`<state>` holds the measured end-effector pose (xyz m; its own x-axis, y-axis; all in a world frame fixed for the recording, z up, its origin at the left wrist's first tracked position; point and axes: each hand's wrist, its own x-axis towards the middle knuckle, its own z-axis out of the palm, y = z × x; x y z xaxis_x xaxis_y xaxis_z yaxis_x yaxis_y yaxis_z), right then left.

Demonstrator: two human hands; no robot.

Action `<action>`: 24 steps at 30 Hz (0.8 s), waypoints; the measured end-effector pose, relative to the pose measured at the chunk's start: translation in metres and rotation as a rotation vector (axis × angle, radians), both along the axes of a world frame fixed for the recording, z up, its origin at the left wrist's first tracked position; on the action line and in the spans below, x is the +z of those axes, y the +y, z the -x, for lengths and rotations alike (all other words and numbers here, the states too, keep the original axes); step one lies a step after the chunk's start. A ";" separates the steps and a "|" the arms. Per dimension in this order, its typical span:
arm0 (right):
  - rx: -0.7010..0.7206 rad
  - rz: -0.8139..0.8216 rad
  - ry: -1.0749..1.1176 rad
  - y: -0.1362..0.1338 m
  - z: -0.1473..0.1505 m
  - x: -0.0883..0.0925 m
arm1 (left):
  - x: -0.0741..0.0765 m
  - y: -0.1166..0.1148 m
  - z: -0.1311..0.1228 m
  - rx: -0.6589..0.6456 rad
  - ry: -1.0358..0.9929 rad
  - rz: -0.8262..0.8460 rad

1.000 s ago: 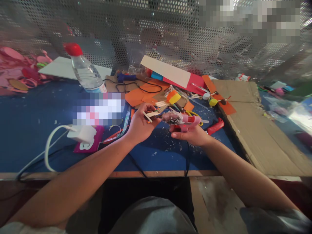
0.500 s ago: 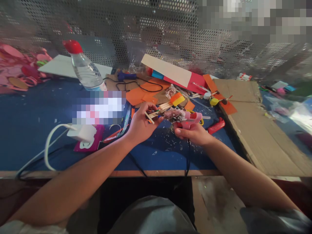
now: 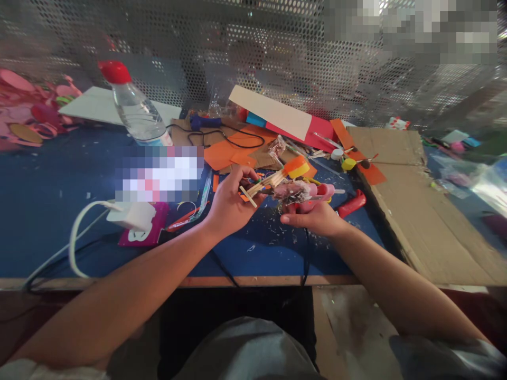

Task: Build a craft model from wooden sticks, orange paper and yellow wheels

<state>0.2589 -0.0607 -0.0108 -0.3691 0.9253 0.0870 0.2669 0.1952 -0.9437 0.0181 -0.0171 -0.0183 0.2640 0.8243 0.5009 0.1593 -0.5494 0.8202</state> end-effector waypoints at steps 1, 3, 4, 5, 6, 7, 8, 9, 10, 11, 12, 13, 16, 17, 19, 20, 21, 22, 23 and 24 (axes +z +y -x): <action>-0.009 0.001 -0.015 0.001 0.000 -0.001 | 0.000 0.000 0.000 0.001 -0.003 -0.002; -0.023 0.030 -0.036 0.001 -0.002 -0.003 | 0.001 -0.001 0.000 0.009 0.000 -0.011; -0.030 0.045 -0.041 0.001 -0.002 -0.004 | 0.001 -0.001 0.000 0.015 0.004 -0.015; -0.037 0.057 -0.045 0.001 -0.003 -0.005 | 0.001 -0.001 0.001 0.021 0.008 -0.019; -0.041 0.063 -0.051 0.001 -0.004 -0.005 | 0.002 -0.002 0.001 0.024 0.012 -0.023; -0.047 0.064 -0.058 0.001 -0.004 -0.006 | 0.002 -0.002 0.001 0.026 0.015 -0.030; -0.055 0.064 -0.068 0.001 -0.004 -0.006 | 0.002 -0.002 0.001 0.026 0.014 -0.037; -0.061 0.066 -0.077 0.001 -0.004 -0.006 | 0.002 -0.002 0.001 0.024 0.010 -0.044; -0.063 0.069 -0.083 0.001 -0.004 -0.006 | 0.002 -0.002 0.001 0.019 0.004 -0.048; -0.060 0.073 -0.086 0.001 -0.004 -0.006 | 0.001 -0.002 0.001 0.014 -0.003 -0.048; -0.049 0.073 -0.087 0.001 -0.004 -0.006 | 0.001 -0.002 0.001 0.008 -0.009 -0.043; -0.034 0.069 -0.084 0.001 -0.004 -0.006 | 0.001 -0.002 0.001 0.000 -0.015 -0.034; -0.005 0.020 -0.064 0.001 -0.004 -0.004 | -0.001 -0.001 0.001 -0.020 -0.028 -0.022; -0.003 0.003 -0.060 0.001 -0.003 -0.002 | -0.001 -0.001 0.001 -0.024 -0.029 -0.021; 0.005 -0.016 -0.057 0.000 -0.002 0.002 | -0.001 -0.001 0.001 -0.026 -0.024 -0.017; 0.009 -0.020 -0.050 0.000 -0.001 0.004 | 0.000 -0.001 0.001 -0.024 -0.020 -0.014; 0.011 -0.025 -0.037 0.000 0.001 0.006 | 0.000 -0.001 0.001 -0.023 -0.017 -0.012; 0.011 -0.034 -0.022 0.000 0.002 0.008 | 0.000 -0.002 0.000 -0.023 -0.018 -0.013; 0.009 -0.047 -0.009 0.000 0.004 0.010 | 0.001 -0.002 0.000 -0.026 -0.022 -0.016; 0.002 -0.058 0.001 0.000 0.005 0.011 | 0.001 -0.002 0.000 -0.029 -0.028 -0.019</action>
<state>0.2539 -0.0609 0.0006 -0.3712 0.9178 0.1410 0.2651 0.2503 -0.9311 0.0178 -0.0190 -0.0174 0.2736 0.8068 0.5236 0.1199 -0.5688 0.8137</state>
